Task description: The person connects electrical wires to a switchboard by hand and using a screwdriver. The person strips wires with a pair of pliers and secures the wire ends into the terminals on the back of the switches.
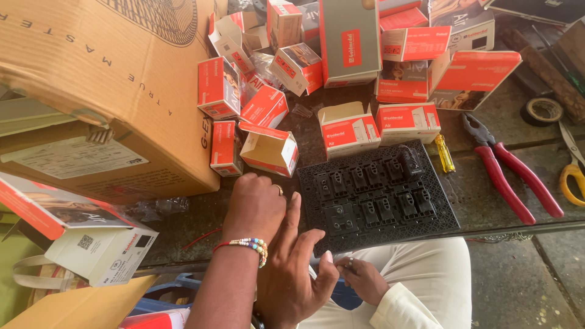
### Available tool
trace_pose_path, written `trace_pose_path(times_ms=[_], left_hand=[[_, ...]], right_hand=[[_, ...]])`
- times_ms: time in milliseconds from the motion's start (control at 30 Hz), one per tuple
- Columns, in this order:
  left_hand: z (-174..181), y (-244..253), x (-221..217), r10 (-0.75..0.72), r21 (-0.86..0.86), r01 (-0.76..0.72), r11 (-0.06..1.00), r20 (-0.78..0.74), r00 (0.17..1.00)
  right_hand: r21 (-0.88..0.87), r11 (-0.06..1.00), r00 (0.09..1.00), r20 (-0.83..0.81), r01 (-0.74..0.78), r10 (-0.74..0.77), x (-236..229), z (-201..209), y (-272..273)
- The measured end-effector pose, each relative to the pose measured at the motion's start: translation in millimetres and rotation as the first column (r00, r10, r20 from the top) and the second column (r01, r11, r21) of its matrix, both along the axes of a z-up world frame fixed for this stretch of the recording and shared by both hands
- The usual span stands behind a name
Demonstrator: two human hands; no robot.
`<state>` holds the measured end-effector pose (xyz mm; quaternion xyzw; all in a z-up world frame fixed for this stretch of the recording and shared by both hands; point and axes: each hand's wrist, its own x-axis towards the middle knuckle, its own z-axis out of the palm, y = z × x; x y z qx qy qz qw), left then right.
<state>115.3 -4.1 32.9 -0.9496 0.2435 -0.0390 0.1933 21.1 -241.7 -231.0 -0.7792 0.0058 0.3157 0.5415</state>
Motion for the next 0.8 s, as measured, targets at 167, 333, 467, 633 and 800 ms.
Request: trace_pose_path(times_ms=[167, 333, 467, 633, 800], left_hand=[[16.4, 16.9, -17.3, 0.02, -0.224, 0.008, 0.975, 0.122, 0.992], [35.6, 45.5, -50.1, 0.171, -0.24, -0.179, 0.954, -0.056, 0.984], [19.8, 48.3, -62.4, 0.21, -0.345, -0.217, 0.913, -0.057, 0.976], [-26.3, 56.2, -76.4, 0.169, -0.572, -0.159, 0.804, -0.036, 0.985], [-106.0, -45.8, -143.6, -0.013, -0.966, -0.018, 0.259, -0.023, 1.0]], right_hand=[[0.048, 0.999, 0.999, 0.042, 0.0, -0.002, -1.3, -1.3, 1.7], [0.062, 0.998, 0.996, 0.085, 0.008, -0.013, -1.0, -10.4, -0.2], [-0.019, 1.0, 0.999, 0.045, 0.013, -0.012, -3.7, -8.9, 1.2], [0.241, 0.958, 0.977, 0.107, 0.157, -0.187, -13.8, 28.4, -0.5], [0.148, 0.979, 0.848, 0.491, 0.143, -0.198, -44.5, 93.8, -5.5]])
